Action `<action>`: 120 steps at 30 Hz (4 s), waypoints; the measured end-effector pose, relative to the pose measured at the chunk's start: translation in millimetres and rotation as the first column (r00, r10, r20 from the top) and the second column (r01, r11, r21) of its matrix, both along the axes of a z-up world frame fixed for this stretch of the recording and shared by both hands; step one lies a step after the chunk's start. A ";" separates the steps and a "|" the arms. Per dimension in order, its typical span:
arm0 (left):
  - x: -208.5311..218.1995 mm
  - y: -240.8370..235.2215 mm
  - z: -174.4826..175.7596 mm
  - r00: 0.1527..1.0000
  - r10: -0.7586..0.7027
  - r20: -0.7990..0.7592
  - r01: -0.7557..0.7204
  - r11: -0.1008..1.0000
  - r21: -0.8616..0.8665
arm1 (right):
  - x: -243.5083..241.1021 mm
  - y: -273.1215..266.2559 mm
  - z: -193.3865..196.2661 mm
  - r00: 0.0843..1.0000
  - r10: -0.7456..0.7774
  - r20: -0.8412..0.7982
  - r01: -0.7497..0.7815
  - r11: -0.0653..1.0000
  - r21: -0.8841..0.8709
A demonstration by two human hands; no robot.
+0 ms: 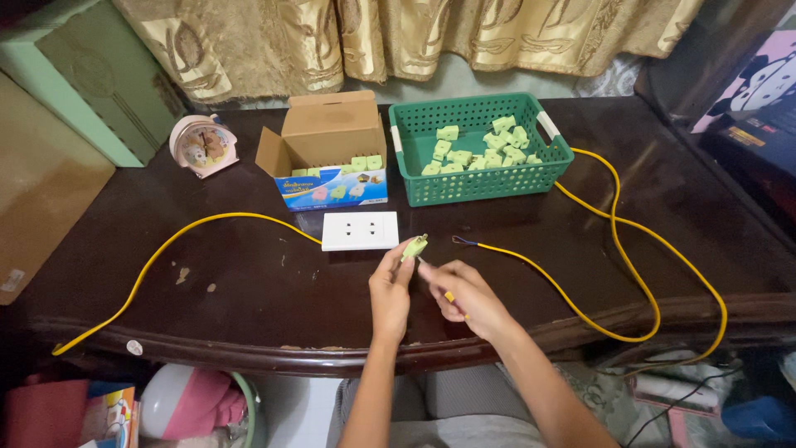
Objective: The person uses a screwdriver to tighten screws on small green electrical components, likely socket adapters. They handle the components one by one, placing the finished items into a cardboard box on the table.
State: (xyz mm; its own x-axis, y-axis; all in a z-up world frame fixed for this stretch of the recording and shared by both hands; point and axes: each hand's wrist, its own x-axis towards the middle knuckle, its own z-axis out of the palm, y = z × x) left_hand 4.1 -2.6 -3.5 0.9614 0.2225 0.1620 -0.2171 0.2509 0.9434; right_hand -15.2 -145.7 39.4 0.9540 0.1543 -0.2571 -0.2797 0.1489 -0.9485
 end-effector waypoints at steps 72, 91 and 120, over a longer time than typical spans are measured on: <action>-13.3 3.4 28.5 0.992 -0.031 -0.119 0.006 0.979 -0.204 | 7.3 4.5 -20.9 0.998 0.011 0.057 -0.010 1.000 -0.011; -28.5 13.7 37.8 0.945 -0.304 0.125 0.158 0.754 0.638 | 40.7 -40.8 -22.0 0.969 0.050 0.243 -0.027 0.995 -0.098; 353.4 167.6 86.3 0.923 0.132 -0.360 0.384 -0.284 0.879 | 38.5 -39.2 -38.0 0.943 0.035 0.330 0.044 0.972 -0.230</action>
